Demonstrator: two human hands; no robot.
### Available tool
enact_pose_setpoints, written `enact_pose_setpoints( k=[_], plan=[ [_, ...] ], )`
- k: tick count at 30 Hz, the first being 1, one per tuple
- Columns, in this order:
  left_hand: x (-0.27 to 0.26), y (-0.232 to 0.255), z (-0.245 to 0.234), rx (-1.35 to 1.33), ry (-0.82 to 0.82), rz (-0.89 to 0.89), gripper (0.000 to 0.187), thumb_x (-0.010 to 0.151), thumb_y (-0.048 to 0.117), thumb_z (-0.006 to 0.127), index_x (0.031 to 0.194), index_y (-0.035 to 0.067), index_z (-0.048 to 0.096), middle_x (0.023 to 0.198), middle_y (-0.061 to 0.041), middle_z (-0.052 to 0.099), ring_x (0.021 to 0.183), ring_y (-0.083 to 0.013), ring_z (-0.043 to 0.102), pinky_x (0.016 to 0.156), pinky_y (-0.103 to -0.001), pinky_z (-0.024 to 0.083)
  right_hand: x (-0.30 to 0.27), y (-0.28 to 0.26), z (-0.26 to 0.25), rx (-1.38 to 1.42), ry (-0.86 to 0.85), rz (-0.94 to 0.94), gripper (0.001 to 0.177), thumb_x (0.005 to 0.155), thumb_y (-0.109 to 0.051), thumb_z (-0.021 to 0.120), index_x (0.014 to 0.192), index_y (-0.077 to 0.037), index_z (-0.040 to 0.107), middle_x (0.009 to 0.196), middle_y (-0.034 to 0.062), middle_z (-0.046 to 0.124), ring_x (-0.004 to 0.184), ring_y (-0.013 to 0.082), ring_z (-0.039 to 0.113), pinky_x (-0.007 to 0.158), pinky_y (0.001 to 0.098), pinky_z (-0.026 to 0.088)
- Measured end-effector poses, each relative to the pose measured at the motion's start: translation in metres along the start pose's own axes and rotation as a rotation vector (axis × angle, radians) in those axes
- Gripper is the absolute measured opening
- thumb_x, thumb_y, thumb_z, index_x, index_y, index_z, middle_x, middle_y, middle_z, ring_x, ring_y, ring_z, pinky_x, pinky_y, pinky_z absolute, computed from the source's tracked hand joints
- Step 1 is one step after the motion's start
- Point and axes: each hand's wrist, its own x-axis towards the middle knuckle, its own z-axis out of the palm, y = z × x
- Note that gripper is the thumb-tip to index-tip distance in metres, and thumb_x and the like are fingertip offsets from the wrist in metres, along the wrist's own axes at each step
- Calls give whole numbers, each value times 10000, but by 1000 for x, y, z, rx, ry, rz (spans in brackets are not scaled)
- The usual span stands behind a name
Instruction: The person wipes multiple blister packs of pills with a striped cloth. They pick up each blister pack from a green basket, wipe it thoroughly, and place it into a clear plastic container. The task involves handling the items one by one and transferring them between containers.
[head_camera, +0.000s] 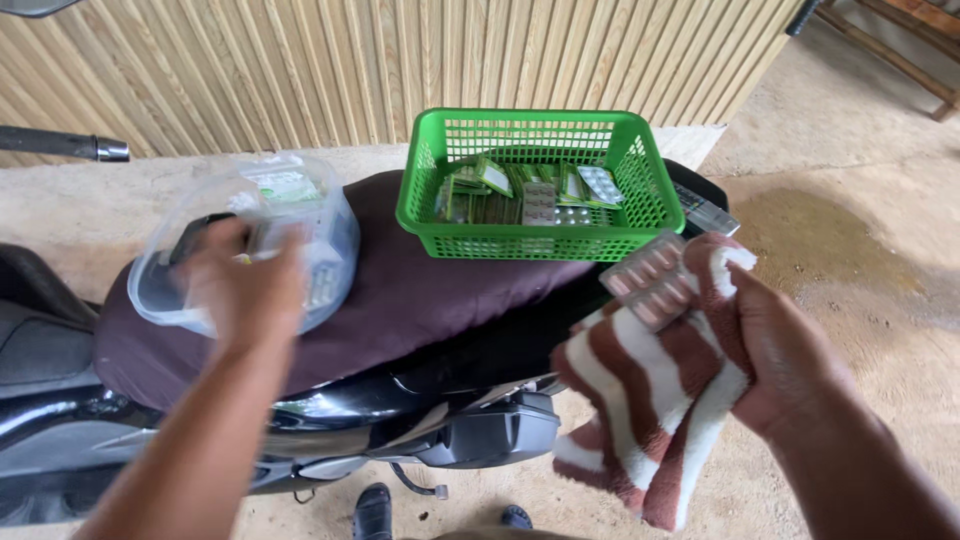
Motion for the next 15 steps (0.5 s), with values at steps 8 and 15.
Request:
enact_pose_setpoints(
  k=[8,15],
  plan=[
    [138,-175,-14,-641,-358,-1078,555,955,163,612,1408,-72,396,1426,-401,467,1220,-532,602,830,-468,600,8,24,67,20,71,-85,285,994,-357,603,1101,-98,652,935,123,692,815,249,680,755,443,589],
    [133,-192,3,-779,-399,-1071,396,984,-9,505,1318,-203,415,1346,-401,519,1138,-518,657,846,-435,616,-5,50,167,41,66,43,314,989,-378,535,1091,-97,630,966,149,710,847,273,709,805,462,598]
  ],
)
